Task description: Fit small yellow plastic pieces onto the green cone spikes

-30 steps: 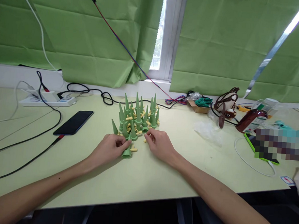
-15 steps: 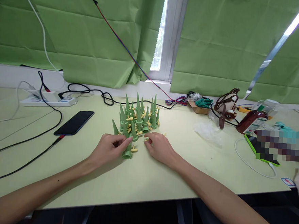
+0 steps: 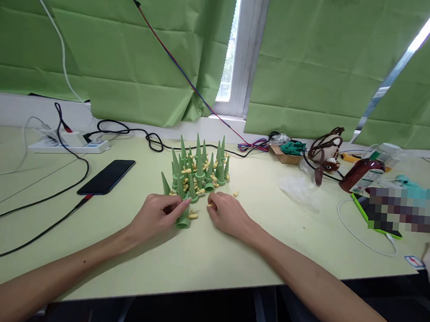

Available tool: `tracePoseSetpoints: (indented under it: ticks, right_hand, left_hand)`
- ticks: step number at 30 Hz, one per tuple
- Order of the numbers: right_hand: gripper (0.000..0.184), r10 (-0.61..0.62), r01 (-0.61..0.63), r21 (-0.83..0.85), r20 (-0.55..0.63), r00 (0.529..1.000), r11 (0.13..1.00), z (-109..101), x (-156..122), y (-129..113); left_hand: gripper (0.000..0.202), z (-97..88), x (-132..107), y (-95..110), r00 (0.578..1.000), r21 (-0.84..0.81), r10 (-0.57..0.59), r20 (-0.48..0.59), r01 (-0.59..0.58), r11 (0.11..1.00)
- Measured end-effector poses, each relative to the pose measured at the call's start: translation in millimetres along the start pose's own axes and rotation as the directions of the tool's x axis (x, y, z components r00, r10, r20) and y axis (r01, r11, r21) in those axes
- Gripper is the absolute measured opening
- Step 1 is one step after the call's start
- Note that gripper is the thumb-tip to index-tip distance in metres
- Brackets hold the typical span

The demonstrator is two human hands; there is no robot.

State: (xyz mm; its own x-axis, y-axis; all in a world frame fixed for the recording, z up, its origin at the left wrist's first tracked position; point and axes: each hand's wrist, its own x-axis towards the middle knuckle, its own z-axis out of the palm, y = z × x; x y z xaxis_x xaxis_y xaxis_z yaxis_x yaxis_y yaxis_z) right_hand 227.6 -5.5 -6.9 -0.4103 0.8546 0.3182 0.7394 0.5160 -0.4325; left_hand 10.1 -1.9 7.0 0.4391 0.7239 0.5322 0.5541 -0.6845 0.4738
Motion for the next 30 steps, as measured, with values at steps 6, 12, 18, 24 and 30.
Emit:
tracePoseSetpoints:
  ticks: [6,12,18,24,30]
  right_hand:
    - [0.011,-0.010,0.011,0.044,-0.036,0.999,0.999,0.5,0.0,0.2]
    - [0.009,0.001,0.031,0.230,-0.137,0.991,0.973,-6.1,-0.3,-8.4]
    - [0.013,0.004,0.087,0.546,-0.163,0.987,0.834,-9.8,-5.2,-17.8]
    - [0.015,-0.013,0.080,0.734,-0.097,0.995,0.675,-8.4,-7.6,-21.9]
    - [0.016,-0.027,0.075,0.783,-0.074,0.997,0.618,-5.7,-6.3,-19.6]
  left_hand:
    - [0.045,-0.5,-0.1,0.2,1.000,-0.001,0.005,-0.013,-0.005,1.000]
    - [0.025,-2.9,-0.5,0.9,0.999,-0.031,0.009,-0.037,-0.010,0.999]
    - [0.016,-4.4,-2.9,3.3,0.996,-0.109,0.086,-0.016,-0.088,0.990]
    - [0.017,-3.5,-3.7,1.8,0.989,-0.146,0.138,0.054,-0.129,0.981]
    - [0.018,-5.1,-1.4,3.3,0.978,-0.152,0.198,0.064,-0.187,0.971]
